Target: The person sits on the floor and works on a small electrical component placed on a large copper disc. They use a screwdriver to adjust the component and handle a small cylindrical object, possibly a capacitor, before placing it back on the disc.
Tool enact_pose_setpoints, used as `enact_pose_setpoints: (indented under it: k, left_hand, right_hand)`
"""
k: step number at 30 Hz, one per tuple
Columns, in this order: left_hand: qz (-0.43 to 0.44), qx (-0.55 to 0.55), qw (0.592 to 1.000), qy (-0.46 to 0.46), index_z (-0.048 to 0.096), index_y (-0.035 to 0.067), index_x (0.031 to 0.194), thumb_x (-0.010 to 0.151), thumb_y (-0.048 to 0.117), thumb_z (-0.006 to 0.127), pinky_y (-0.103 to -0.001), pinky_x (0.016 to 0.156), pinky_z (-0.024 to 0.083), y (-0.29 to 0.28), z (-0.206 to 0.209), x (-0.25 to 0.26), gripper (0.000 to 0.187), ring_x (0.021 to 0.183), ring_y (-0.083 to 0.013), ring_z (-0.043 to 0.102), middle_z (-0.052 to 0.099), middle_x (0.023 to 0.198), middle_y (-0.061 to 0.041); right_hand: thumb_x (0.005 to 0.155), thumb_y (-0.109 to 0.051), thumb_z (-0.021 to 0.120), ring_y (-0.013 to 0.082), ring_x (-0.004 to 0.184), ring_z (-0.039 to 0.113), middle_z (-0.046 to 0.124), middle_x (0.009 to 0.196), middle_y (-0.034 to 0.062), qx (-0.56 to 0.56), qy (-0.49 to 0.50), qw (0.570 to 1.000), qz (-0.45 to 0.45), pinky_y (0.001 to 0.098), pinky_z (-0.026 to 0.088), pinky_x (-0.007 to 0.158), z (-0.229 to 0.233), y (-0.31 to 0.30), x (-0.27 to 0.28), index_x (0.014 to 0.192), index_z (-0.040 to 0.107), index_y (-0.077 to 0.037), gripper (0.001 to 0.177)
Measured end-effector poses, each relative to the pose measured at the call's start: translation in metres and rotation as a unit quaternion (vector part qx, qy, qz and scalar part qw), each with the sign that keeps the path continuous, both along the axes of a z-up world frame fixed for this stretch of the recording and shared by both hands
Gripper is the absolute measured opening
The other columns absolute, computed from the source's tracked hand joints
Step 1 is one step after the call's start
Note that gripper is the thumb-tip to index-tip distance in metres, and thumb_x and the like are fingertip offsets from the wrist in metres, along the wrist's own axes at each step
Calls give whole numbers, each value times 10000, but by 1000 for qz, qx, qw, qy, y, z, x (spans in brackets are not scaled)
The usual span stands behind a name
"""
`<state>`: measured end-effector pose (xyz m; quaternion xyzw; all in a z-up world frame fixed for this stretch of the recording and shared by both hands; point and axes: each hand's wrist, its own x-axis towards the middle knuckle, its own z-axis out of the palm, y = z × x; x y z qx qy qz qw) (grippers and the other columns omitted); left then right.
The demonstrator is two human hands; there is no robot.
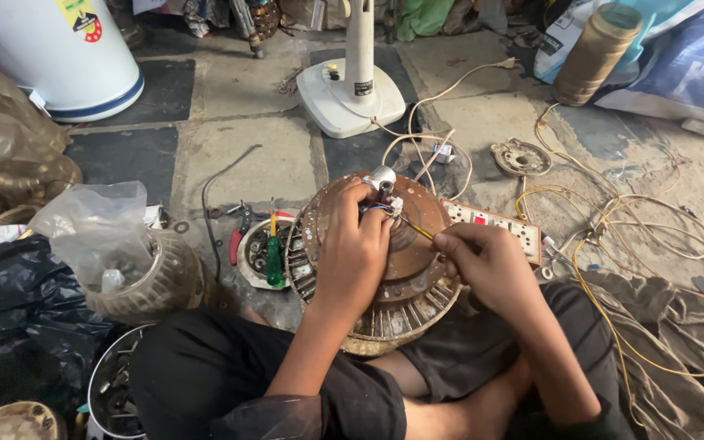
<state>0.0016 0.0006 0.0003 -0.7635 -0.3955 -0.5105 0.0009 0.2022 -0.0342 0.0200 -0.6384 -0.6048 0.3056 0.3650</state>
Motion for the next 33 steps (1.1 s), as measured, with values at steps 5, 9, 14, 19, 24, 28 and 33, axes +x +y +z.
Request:
enact_pose_setpoints:
  k: [5,9,14,19,24,28,33]
  left_hand:
    - [4,-3,1000,-2,635,-28,989,893,28,733,-477,1029,496,-1,2,0,148,1284,-395,575,548,1285,-182]
    - [-7,-20,1000,4,647,-26,1003,910,55,750,-473,1025,496,-4,5,-4,161,1269,-390,578,541,1347,-189]
    - [19,63,998,-2,662,7,999,872,155,776,-491,1061,479,-12,9,-7,225,1296,-411,555,556,1350,-173]
    - [95,13,990,-104,680,-6,1042,1012,178,669,-413,901,564,-17,14,-18,187,1065,-334,696,678,1209,-165]
    - [45,-92,983,-149,692,-15,1050,1075,228,549,-426,821,539,-11,11,-16,283,927,-354,698,710,985,-189]
    - [41,-165,968,-182,691,-2,1079,1097,279,490,-404,780,521,-6,6,-12,345,885,-336,709,727,956,-188]
    - [10,-143,971,-193,706,-8,1142,1134,239,510,-357,894,513,3,-8,-16,315,978,-259,685,733,1053,-148]
  right_hand:
    - [994,-238,610,56,510,530,622,594,0,-53,74,995,27,244,415,473,-3,9,4,955,778,3,296]
    - [985,-246,610,69,505,529,642,595,-1,-48,80,995,24,249,423,479,-14,1,17,945,783,1,304]
    - [995,-269,607,92,560,569,667,653,30,-32,67,997,-32,265,471,528,-53,-53,63,905,740,20,331]
    - [903,-199,688,131,715,669,736,747,51,-57,67,995,-39,288,546,656,-133,-117,112,1023,757,-22,225]
    - [740,-97,791,215,872,762,723,895,72,-5,-50,999,19,315,573,771,-182,-156,94,1106,766,-104,367]
    - [711,-64,776,291,841,711,658,885,88,-28,-121,992,12,369,581,753,-170,-172,39,1091,772,-159,392]
    - [781,-128,738,284,957,648,681,946,51,-20,-217,972,94,442,500,790,-145,-166,13,1093,740,-166,314]
